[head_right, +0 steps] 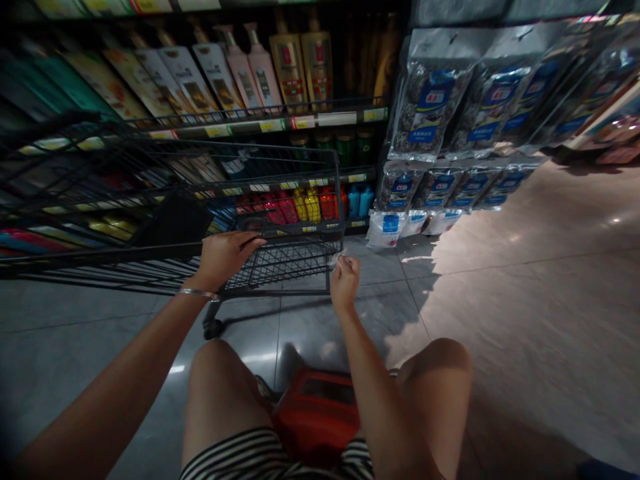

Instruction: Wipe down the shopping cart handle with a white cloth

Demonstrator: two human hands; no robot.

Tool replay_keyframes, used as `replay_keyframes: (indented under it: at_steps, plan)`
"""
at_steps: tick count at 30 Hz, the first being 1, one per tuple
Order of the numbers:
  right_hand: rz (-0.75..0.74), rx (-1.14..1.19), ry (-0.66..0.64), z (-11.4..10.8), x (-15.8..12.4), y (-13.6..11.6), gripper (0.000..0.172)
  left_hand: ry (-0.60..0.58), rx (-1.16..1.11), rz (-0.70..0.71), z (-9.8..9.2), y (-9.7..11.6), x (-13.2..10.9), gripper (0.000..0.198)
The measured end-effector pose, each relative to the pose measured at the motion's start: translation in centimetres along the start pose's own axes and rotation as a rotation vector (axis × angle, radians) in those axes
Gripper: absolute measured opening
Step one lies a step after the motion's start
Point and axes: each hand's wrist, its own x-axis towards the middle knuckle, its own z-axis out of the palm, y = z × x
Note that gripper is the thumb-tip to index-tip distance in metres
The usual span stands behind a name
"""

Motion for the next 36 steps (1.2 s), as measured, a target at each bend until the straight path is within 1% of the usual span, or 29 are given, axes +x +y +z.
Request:
replay_keyframes:
  at_steps: [3,5,7,9,11,14,18,21,24,28,31,34,36]
  plan:
    - [0.083,-0.004,0.084,0.4,-0.9,-0.2,0.028,-0.030,0.012,-0.026,-0.2,0.5,0.3,0.039]
    - [0.096,0.021,0.127,0.5,-1.1,-1.4,0.030,-0.046,0.022,-0.033,-0.3,0.9,0.5,0.039]
    - [0.076,0.063,0.161,0.7,-0.9,-3.1,0.030,-0.060,0.031,-0.033,-0.4,1.2,0.8,0.040]
    - [0.048,0.106,0.167,1.2,-0.2,-4.6,0.029,-0.073,0.039,-0.036,-0.4,1.5,1.0,0.041]
    - [0.027,0.140,0.119,1.8,0.5,-5.4,0.023,-0.079,0.043,-0.044,-0.4,2.0,1.2,0.042]
    - [0.037,0.131,0.053,2.9,1.1,-5.1,0.014,-0.083,0.045,-0.059,-0.4,2.6,1.4,0.043]
    - [0.056,0.044,0.054,3.5,1.5,-3.6,0.016,-0.087,0.040,-0.075,-0.4,3.3,1.6,0.043]
    - [0.002,0.013,-0.016,3.2,1.9,-2.6,0.019,-0.087,0.036,-0.085,-0.2,3.7,1.8,0.042]
    - [-0.005,0.001,-0.079,2.7,2.3,-1.6,0.020,-0.072,0.035,-0.088,0.1,4.1,2.0,0.042]
    - [0.013,-0.011,-0.084,1.8,1.8,-0.6,0.016,-0.046,0.033,-0.048,0.3,4.2,2.3,0.040]
    - [-0.004,-0.002,-0.071,1.1,1.1,-1.0,0.018,-0.038,0.021,0.023,0.1,3.7,2.3,0.036]
    - [-0.055,0.038,-0.065,1.0,0.8,-2.8,0.022,-0.022,0.007,0.112,-0.3,2.6,1.7,0.026]
    - [-0.106,0.075,-0.058,1.5,0.9,-4.1,0.022,-0.001,0.014,0.132,-0.5,1.7,1.0,0.026]
